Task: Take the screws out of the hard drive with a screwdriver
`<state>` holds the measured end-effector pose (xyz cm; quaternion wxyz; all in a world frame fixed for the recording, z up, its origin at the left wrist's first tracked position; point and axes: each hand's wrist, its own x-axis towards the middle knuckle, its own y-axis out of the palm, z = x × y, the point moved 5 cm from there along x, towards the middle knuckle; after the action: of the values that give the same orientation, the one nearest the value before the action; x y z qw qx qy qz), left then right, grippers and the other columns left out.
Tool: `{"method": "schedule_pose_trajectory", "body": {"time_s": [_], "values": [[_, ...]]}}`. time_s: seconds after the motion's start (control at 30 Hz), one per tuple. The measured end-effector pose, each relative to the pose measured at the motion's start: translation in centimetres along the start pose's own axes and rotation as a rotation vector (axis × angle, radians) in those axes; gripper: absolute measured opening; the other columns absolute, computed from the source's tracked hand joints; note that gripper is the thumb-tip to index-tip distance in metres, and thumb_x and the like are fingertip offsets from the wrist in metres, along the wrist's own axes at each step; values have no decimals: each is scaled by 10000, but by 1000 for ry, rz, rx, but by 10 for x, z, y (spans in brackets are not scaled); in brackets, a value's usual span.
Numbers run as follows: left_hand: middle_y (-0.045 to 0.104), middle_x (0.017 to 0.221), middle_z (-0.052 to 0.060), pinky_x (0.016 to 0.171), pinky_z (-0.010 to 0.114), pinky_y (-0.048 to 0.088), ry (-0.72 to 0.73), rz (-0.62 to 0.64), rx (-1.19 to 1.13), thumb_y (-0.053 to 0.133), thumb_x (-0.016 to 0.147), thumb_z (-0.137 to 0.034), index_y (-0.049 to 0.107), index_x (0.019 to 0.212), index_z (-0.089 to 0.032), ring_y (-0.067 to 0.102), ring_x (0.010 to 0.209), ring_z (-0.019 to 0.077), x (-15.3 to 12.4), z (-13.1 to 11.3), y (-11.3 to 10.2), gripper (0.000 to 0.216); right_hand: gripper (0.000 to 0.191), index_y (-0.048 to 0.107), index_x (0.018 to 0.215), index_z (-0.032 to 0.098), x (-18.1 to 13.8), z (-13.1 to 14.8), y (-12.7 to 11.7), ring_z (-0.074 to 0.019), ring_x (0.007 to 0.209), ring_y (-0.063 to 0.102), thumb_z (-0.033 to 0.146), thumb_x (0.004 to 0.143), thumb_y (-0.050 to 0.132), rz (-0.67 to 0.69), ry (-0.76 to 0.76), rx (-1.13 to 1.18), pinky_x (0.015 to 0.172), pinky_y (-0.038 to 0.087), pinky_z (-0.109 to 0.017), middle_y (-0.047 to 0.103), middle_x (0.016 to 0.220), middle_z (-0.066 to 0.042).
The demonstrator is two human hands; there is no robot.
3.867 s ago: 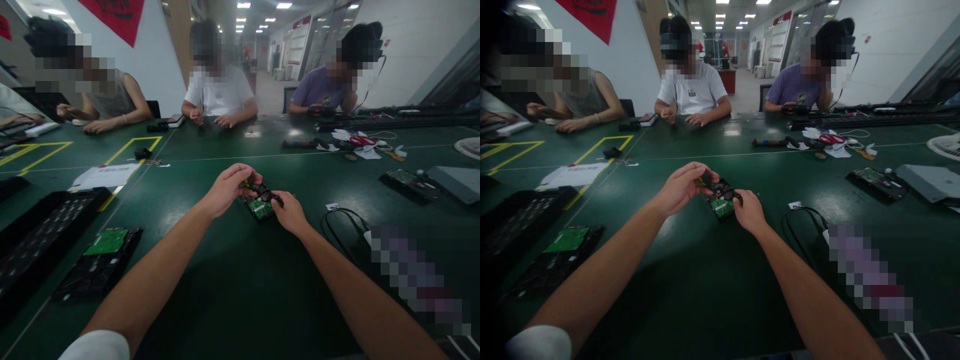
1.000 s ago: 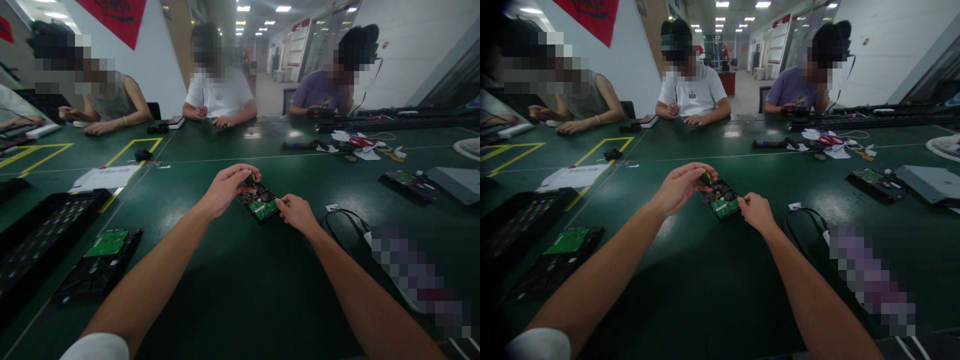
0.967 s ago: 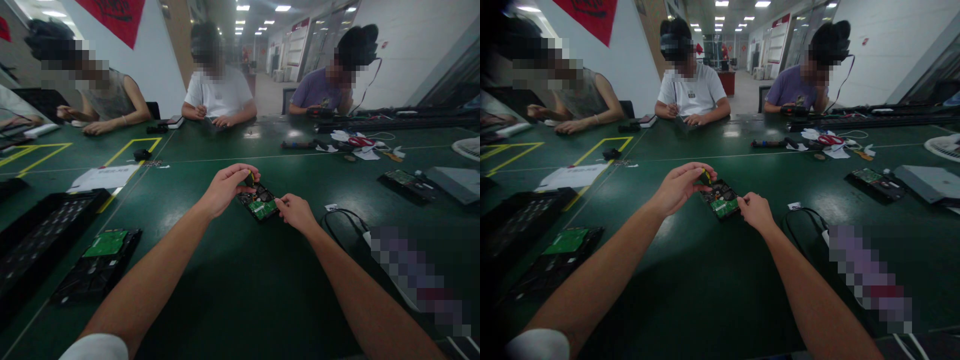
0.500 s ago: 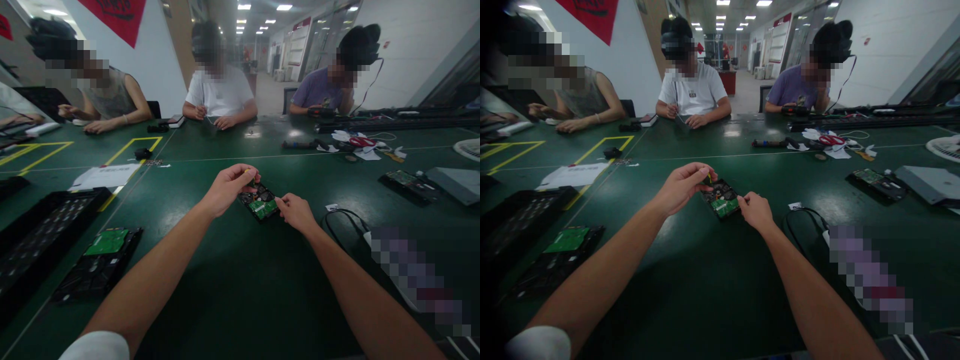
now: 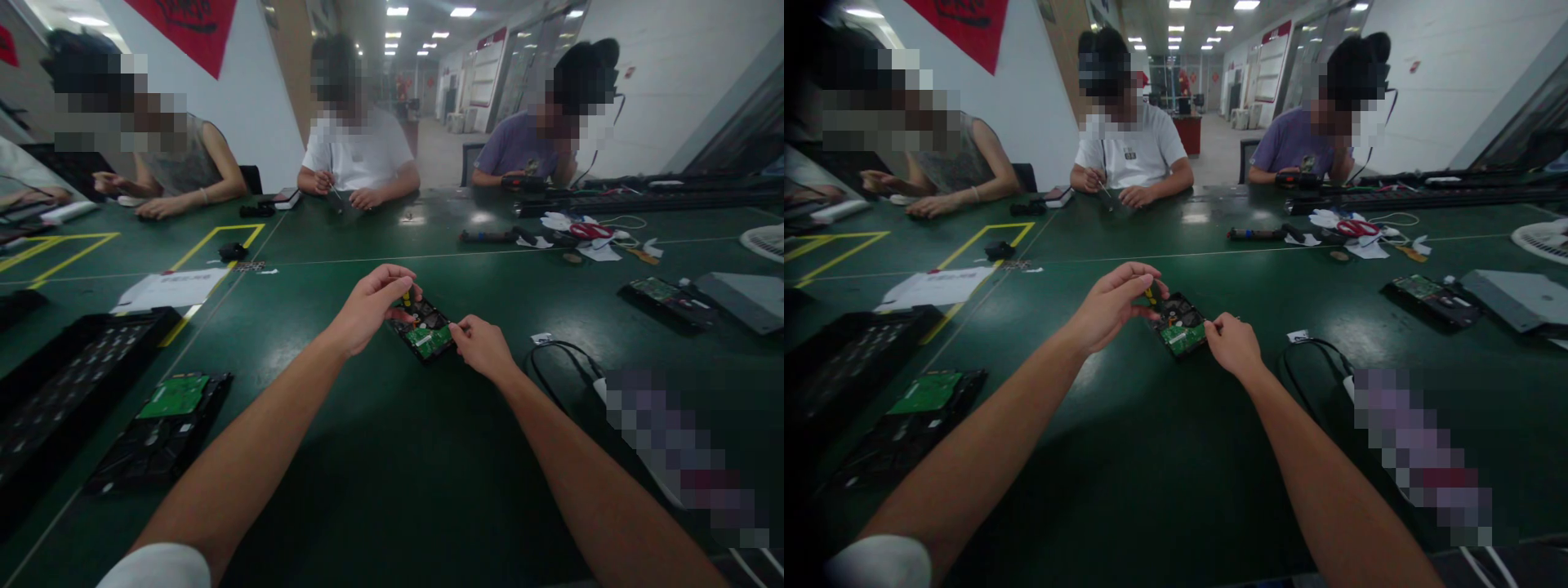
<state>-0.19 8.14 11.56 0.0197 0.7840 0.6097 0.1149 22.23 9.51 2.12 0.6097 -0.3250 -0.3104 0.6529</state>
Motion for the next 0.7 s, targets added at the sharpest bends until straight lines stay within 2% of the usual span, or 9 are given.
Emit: {"method": "schedule_pose_trajectory", "body": {"time_s": [0.13,0.27,0.37,0.5,0.7], "values": [[733,1006,91,695,337,619,-35,-47,-73,689,915,-348,588,1035,-196,702,981,232,0,1,-1,218,296,677,971,214,1,-1,1,-184,650,687,455,1042,521,-1,-22,-18,630,455,-283,750,792,-44],[710,1088,105,757,355,637,-18,-28,-38,652,922,-332,673,984,-173,665,1044,234,0,-2,-1,173,312,672,965,217,2,-3,2,-179,653,688,470,1046,508,3,-16,-21,618,446,-276,750,789,-37],[687,1045,103,786,356,639,2,-1,-18,633,935,-345,739,972,-159,642,1026,229,0,-4,-1,217,315,669,959,220,3,-4,3,-181,658,689,478,1045,508,4,-12,-15,612,440,-277,749,791,-34],[684,997,102,834,373,634,-4,54,-41,635,951,-385,752,991,-152,643,1001,224,0,-2,1,263,295,663,947,221,2,-3,3,-179,660,687,464,1037,522,-4,-13,-12,617,437,-279,748,785,-33],[681,1009,77,816,338,610,26,48,46,742,898,-480,761,997,-174,631,964,194,0,2,2,322,308,661,945,222,2,-2,2,-175,646,677,476,1040,514,2,-19,-17,620,439,-278,744,772,-28]]}}
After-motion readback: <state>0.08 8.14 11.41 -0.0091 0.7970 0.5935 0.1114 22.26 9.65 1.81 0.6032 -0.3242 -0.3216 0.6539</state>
